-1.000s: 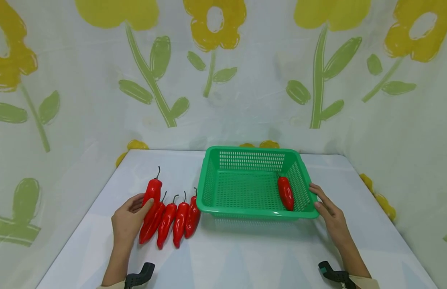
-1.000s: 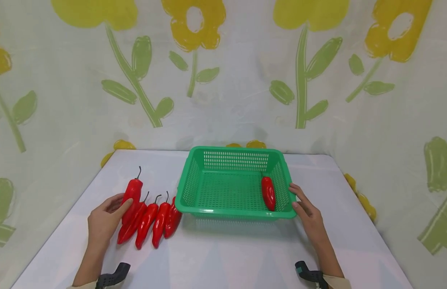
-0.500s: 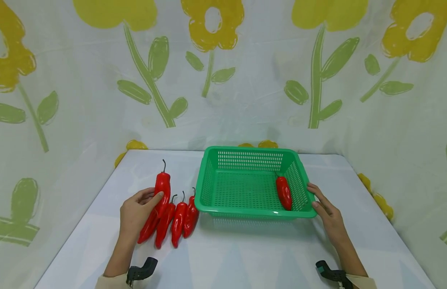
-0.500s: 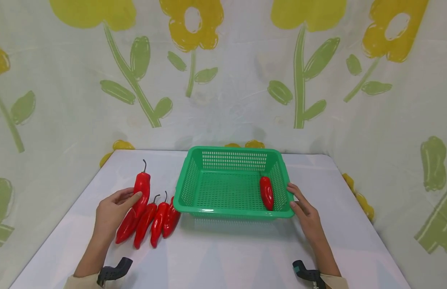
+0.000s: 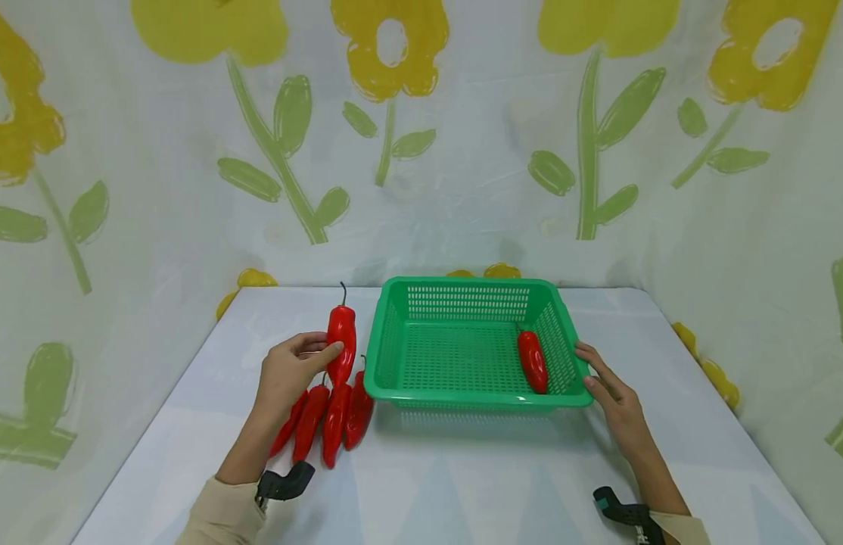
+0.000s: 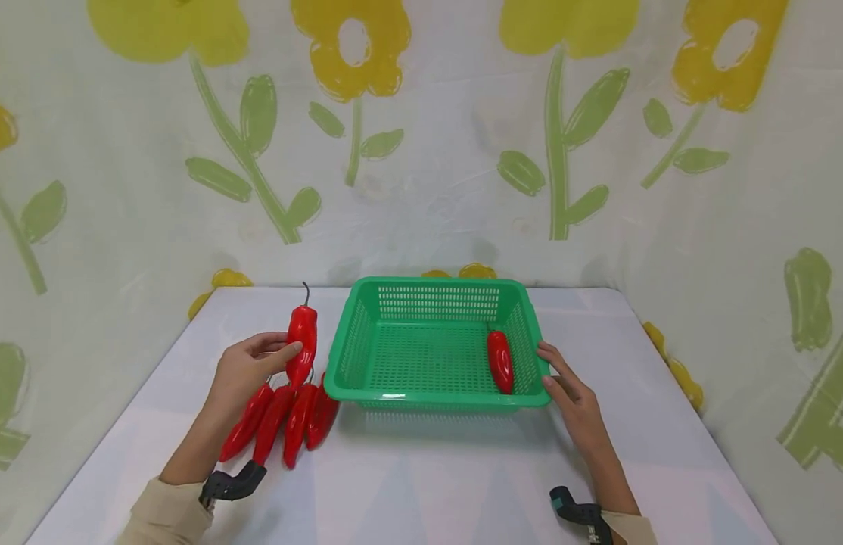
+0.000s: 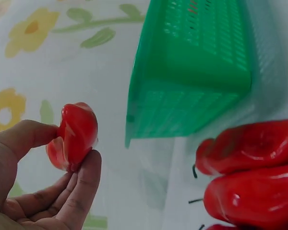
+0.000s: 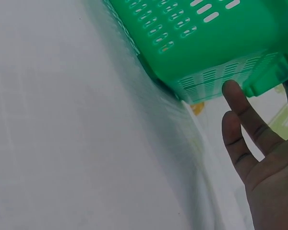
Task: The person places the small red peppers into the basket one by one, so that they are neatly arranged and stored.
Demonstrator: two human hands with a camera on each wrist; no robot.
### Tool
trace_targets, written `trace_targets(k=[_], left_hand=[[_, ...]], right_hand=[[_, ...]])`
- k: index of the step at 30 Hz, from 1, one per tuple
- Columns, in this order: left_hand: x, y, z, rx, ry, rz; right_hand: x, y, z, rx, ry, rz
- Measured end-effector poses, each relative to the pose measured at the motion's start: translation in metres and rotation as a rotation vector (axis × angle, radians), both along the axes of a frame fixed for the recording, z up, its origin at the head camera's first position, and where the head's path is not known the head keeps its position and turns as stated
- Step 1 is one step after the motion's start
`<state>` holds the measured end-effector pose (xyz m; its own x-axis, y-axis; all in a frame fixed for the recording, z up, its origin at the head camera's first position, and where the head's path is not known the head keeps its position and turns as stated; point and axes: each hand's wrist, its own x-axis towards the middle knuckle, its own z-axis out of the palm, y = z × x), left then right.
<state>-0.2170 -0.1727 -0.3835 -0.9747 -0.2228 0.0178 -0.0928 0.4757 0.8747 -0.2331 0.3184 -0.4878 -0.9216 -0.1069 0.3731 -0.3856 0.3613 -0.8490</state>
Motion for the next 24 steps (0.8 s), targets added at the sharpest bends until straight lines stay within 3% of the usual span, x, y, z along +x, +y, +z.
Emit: trace_targets(k=[4, 10, 15, 21, 24], left_hand=[[-0.008, 0.012, 0.006, -0.016, -0.015, -0.042], [-0.029, 0.032, 0.015, 0.045, -0.061, -0.134], [-0.041, 0.052, 0.026, 0.058, -0.072, -0.212], [-0.054, 0.074, 0.036, 0.208, -0.142, -0.279], [-0.062, 0.083, 0.039, 0.239, -0.188, -0.306]], right_hand=[[0.0, -0.001, 0.0, -0.029, -0.016, 0.019], [0.0, -0.002, 0.0, 0.01, -0.031, -0.016], [0.0, -0.001, 0.003, 0.014, -0.039, -0.029], [-0.001, -0.001, 0.002, 0.004, -0.036, -0.021], [0.0, -0.001, 0.003, 0.002, -0.045, -0.017]])
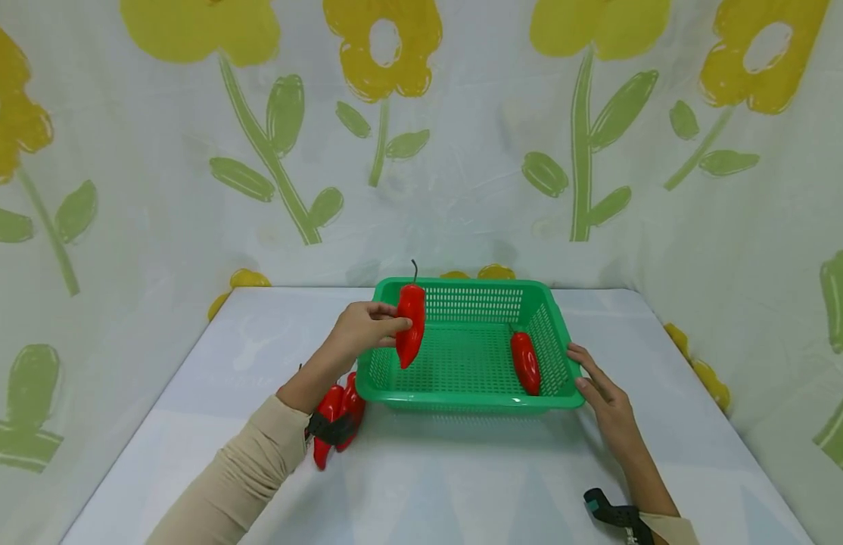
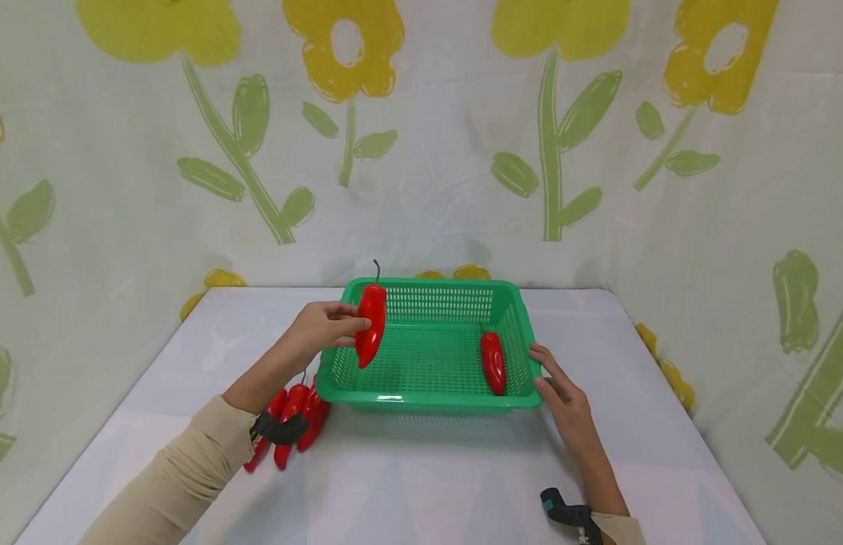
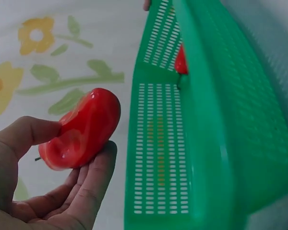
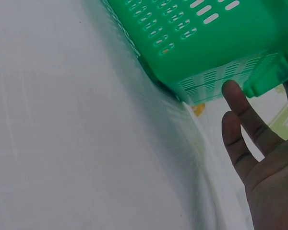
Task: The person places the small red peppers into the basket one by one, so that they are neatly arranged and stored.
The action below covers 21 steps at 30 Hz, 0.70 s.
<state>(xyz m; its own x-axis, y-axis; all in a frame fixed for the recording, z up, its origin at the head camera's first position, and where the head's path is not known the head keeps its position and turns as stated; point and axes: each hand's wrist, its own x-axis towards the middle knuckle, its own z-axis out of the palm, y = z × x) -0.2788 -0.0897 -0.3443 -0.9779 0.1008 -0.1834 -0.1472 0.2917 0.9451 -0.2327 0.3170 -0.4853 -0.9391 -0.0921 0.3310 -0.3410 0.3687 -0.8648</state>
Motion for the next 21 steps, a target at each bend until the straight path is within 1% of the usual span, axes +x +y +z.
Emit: trace_targets(k=[4, 9, 11, 16, 19, 21], left_hand=[[-0.012, 0.011, 0.003, 0.005, -0.026, -0.025], [-0.024, 0.028, 0.006, 0.02, -0.059, -0.077], [-0.029, 0.035, 0.005, 0.02, -0.076, -0.099], [-0.04, 0.05, 0.004, 0.001, -0.116, -0.121], [-0.046, 0.058, 0.002, 0.02, -0.143, -0.141], [-0.051, 0.063, -0.001, 0.046, -0.176, -0.161]], right_hand=[[0.0, 0.0, 0.001, -0.003, -0.008, 0.004], [0.0, 0.002, 0.002, 0.009, 0.01, -0.001], [0.001, 0.003, 0.002, 0.014, 0.018, -0.006], [0.0, 0.004, 0.001, 0.008, 0.034, 0.01], [0.0, 0.003, 0.0, 0.01, 0.033, 0.011], [0.001, 0.001, -0.001, 0.021, 0.026, 0.003]])
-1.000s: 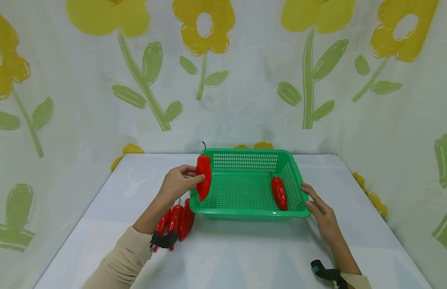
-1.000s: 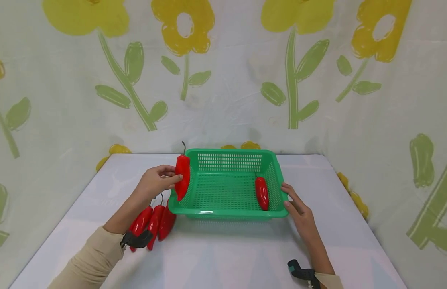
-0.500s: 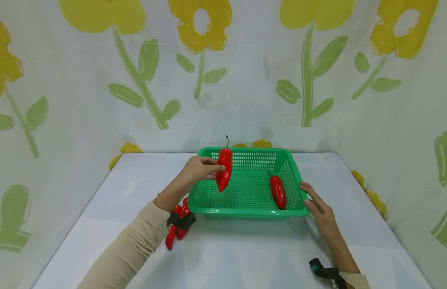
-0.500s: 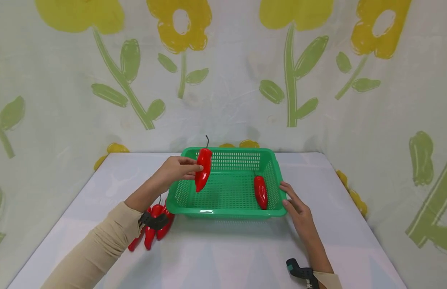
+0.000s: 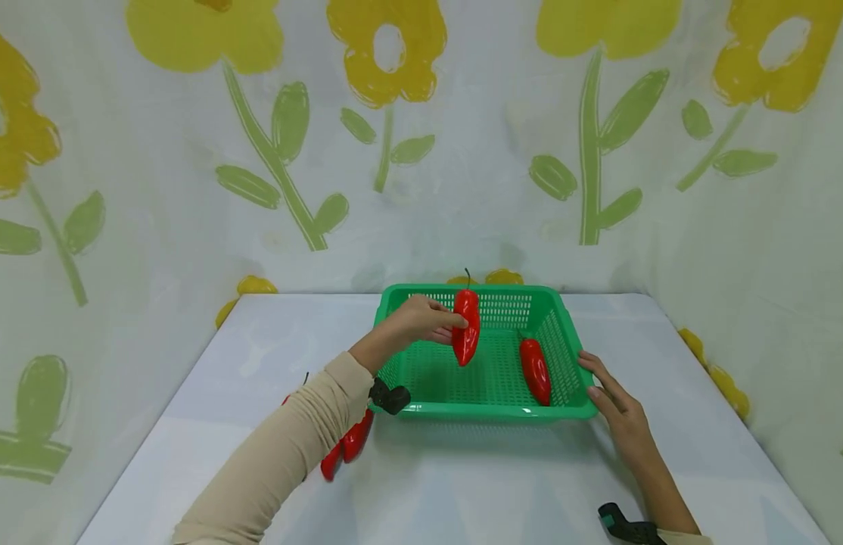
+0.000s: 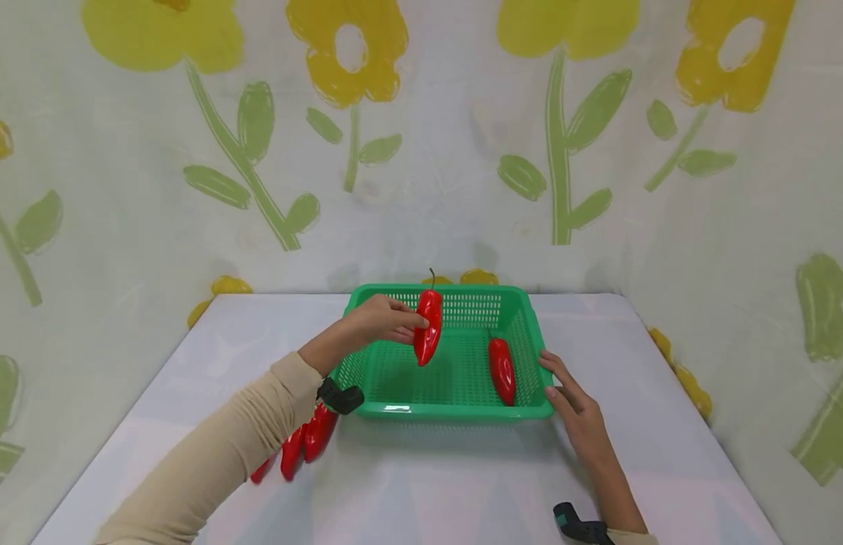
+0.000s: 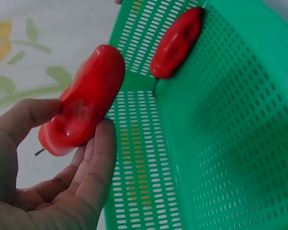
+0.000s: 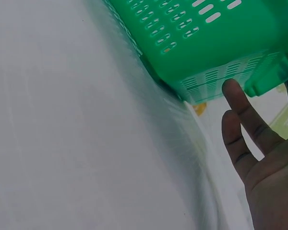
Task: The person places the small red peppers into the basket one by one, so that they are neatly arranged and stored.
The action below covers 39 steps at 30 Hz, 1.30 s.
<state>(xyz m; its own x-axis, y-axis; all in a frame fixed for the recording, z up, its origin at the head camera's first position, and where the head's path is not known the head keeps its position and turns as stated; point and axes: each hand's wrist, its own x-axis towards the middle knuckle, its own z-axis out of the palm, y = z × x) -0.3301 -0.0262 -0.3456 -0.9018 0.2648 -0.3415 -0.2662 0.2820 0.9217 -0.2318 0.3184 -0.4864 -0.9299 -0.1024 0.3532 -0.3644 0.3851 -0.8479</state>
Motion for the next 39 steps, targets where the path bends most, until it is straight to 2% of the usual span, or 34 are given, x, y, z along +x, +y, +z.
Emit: trace_targets(k=[4, 11, 17, 20, 26, 33, 39], left_hand=[[-0.007, 0.016, -0.01, 0.018, -0.071, -0.03], [-0.014, 0.033, -0.027, -0.052, -0.084, -0.073], [-0.017, 0.046, -0.043, -0.07, -0.139, -0.105], [-0.019, 0.05, -0.047, -0.066, -0.162, -0.119], [-0.023, 0.059, -0.047, -0.062, -0.187, -0.143], [-0.03, 0.07, -0.047, -0.097, -0.204, -0.122], [-0.035, 0.08, -0.052, -0.144, -0.202, -0.127]], right_hand=[[0.005, 0.002, -0.003, 0.011, -0.017, -0.009], [0.006, -0.001, -0.005, 0.002, -0.045, -0.019], [0.006, -0.001, -0.006, -0.004, -0.043, -0.001], [0.004, -0.001, -0.005, -0.007, -0.037, 0.011], [0.003, -0.005, 0.0, -0.01, -0.014, 0.002], [0.0, -0.003, 0.0, -0.007, -0.01, -0.013], [-0.003, 0.001, -0.001, -0.018, -0.009, 0.0]])
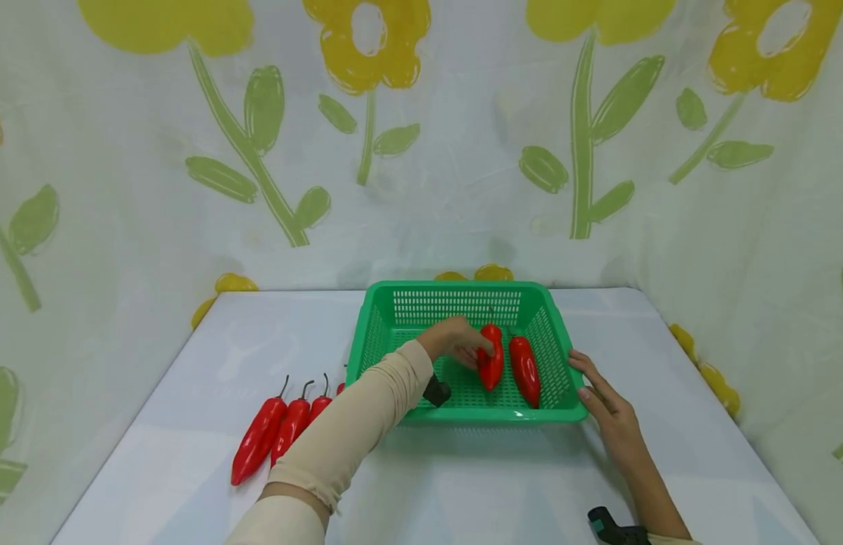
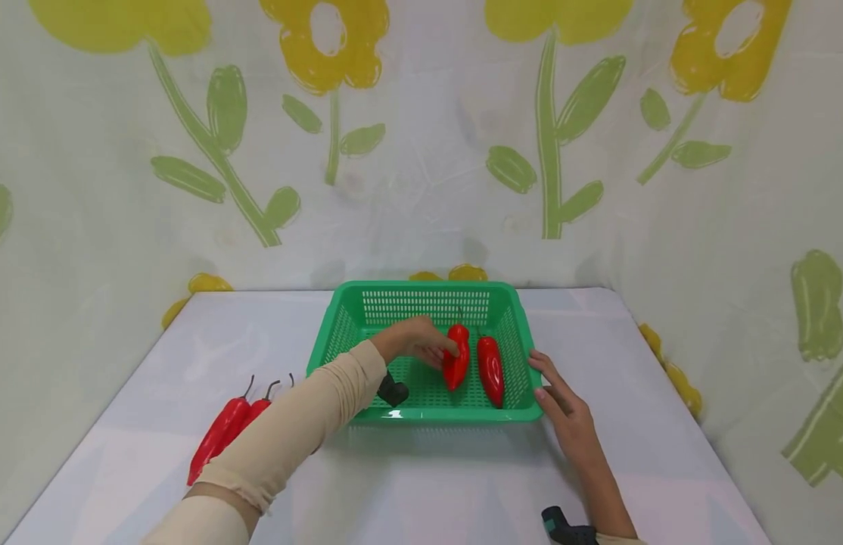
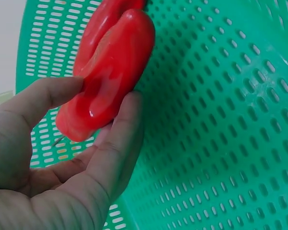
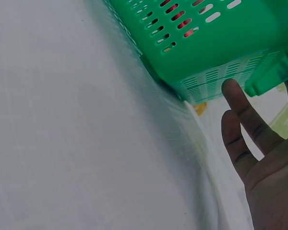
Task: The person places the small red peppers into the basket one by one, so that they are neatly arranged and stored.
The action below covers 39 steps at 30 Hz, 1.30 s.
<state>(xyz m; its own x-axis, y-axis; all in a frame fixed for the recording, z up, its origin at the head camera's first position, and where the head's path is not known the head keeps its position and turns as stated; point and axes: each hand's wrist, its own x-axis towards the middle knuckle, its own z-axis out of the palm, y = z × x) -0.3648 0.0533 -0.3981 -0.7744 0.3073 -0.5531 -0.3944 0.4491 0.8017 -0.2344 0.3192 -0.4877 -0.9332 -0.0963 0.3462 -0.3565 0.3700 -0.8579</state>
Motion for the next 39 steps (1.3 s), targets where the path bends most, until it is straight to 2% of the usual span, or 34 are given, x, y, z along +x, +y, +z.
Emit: trace_targets(k=[4, 8, 11, 15, 21, 27, 28, 30, 35, 39], left_hand=[[0.0, 0.009, -0.004, -0.021, -0.027, -0.036], [0.0, 0.022, -0.01, 0.028, -0.065, -0.076], [0.002, 0.026, -0.014, 0.049, -0.064, -0.035], [0.005, 0.024, -0.013, 0.004, -0.019, 0.006], [0.004, 0.018, -0.008, -0.117, 0.053, -0.059], [-0.001, 0.002, 0.007, -0.216, 0.175, -0.088], [-0.002, 0.0, 0.01, -0.211, 0.191, -0.092], [-0.004, -0.007, 0.017, -0.14, 0.203, -0.083], [-0.006, -0.026, 0.036, 0.123, 0.16, -0.041], [-0.002, -0.036, 0.043, 0.19, 0.156, -0.026]], right_hand=[[0.005, 0.003, 0.003, 0.011, -0.02, -0.003], [0.012, 0.01, 0.003, 0.007, -0.03, -0.034], [0.011, 0.009, 0.001, -0.003, -0.034, -0.015], [0.008, 0.002, 0.001, -0.012, -0.05, 0.006], [0.003, -0.002, 0.004, -0.003, -0.031, -0.022], [0.0, -0.004, 0.007, 0.005, -0.025, -0.016], [0.0, -0.004, 0.006, 0.009, -0.027, -0.018], [0.0, -0.003, 0.006, 0.017, -0.027, -0.019], [0.001, -0.002, 0.004, 0.021, -0.013, -0.01], [0.003, -0.003, 0.006, 0.021, -0.017, -0.013]])
